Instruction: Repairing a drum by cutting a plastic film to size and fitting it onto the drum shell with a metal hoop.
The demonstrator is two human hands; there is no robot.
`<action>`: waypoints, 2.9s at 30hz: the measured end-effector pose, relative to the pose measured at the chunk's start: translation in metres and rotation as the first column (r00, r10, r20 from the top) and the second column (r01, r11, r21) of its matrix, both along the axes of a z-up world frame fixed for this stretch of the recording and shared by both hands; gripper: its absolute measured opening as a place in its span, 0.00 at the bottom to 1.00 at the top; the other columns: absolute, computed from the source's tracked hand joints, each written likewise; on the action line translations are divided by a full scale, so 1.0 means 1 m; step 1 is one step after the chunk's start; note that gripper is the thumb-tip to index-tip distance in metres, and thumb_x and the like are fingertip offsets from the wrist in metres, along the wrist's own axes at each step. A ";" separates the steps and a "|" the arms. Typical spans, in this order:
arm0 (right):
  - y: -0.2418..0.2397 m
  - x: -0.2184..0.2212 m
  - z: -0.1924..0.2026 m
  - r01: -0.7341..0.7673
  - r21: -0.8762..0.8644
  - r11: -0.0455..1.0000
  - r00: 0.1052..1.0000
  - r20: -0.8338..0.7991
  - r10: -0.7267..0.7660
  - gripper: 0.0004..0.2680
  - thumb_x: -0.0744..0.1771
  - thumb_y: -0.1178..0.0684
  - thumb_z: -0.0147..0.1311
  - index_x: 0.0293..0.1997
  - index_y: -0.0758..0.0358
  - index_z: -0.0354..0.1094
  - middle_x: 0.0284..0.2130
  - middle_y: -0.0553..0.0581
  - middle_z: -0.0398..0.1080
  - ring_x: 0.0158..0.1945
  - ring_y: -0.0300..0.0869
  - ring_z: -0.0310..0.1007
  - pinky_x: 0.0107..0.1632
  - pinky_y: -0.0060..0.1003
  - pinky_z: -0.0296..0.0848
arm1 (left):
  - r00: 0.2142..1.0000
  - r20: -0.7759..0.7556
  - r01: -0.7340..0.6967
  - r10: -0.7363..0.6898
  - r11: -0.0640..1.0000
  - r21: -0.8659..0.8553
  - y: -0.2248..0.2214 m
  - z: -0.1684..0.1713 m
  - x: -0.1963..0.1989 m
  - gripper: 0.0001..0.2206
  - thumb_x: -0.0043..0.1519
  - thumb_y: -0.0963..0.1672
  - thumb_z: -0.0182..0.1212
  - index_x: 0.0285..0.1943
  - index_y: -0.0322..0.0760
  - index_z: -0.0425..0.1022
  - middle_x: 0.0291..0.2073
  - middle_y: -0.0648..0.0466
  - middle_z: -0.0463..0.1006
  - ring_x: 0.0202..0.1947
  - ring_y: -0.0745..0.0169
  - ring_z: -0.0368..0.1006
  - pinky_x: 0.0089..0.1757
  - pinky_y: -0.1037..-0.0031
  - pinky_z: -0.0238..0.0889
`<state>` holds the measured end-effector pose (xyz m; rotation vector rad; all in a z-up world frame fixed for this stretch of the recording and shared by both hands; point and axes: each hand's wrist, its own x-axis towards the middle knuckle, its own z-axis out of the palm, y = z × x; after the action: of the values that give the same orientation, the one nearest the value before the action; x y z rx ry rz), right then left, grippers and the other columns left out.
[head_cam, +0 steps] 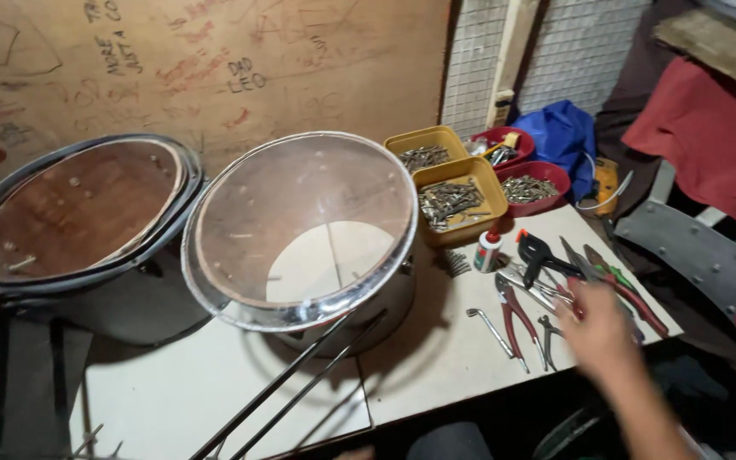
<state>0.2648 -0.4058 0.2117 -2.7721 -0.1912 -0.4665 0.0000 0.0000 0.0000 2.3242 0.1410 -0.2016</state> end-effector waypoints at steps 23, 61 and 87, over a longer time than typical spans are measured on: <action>0.131 -0.100 0.026 0.178 0.952 0.250 0.858 -0.275 0.434 0.17 0.70 0.48 0.55 0.30 0.78 0.72 0.09 0.56 0.54 0.12 0.37 0.50 0.14 0.30 0.41 | 0.263 0.936 -0.201 -0.232 0.936 0.289 0.018 0.323 0.018 0.14 0.64 0.42 0.60 0.55 0.24 0.75 0.45 0.38 0.81 0.47 0.34 0.78 0.52 0.49 0.72; 0.229 -0.133 0.097 0.017 0.998 -0.067 0.865 0.019 0.501 0.23 0.67 0.61 0.44 0.73 0.59 0.46 0.61 0.69 0.59 0.50 0.58 0.69 0.48 0.50 0.71 | 0.376 0.505 -0.359 0.776 0.625 -0.693 0.138 0.395 0.074 0.07 0.63 0.43 0.58 0.38 0.34 0.80 0.21 0.56 0.80 0.15 0.70 0.71 0.19 0.76 0.66; 0.162 -0.101 0.027 0.220 0.964 -0.151 0.861 -0.118 0.495 0.20 0.69 0.60 0.43 0.72 0.61 0.60 0.45 0.65 0.69 0.43 0.53 0.69 0.49 0.52 0.70 | 0.235 -0.212 -0.725 0.949 0.025 -0.689 0.325 0.308 0.140 0.30 0.59 0.57 0.68 0.48 0.25 0.72 0.34 0.36 0.83 0.24 0.53 0.80 0.25 0.66 0.74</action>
<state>0.1641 -0.2437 0.2386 -1.0469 0.0209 0.2107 0.1397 0.3245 0.3078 1.0824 1.1254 0.6823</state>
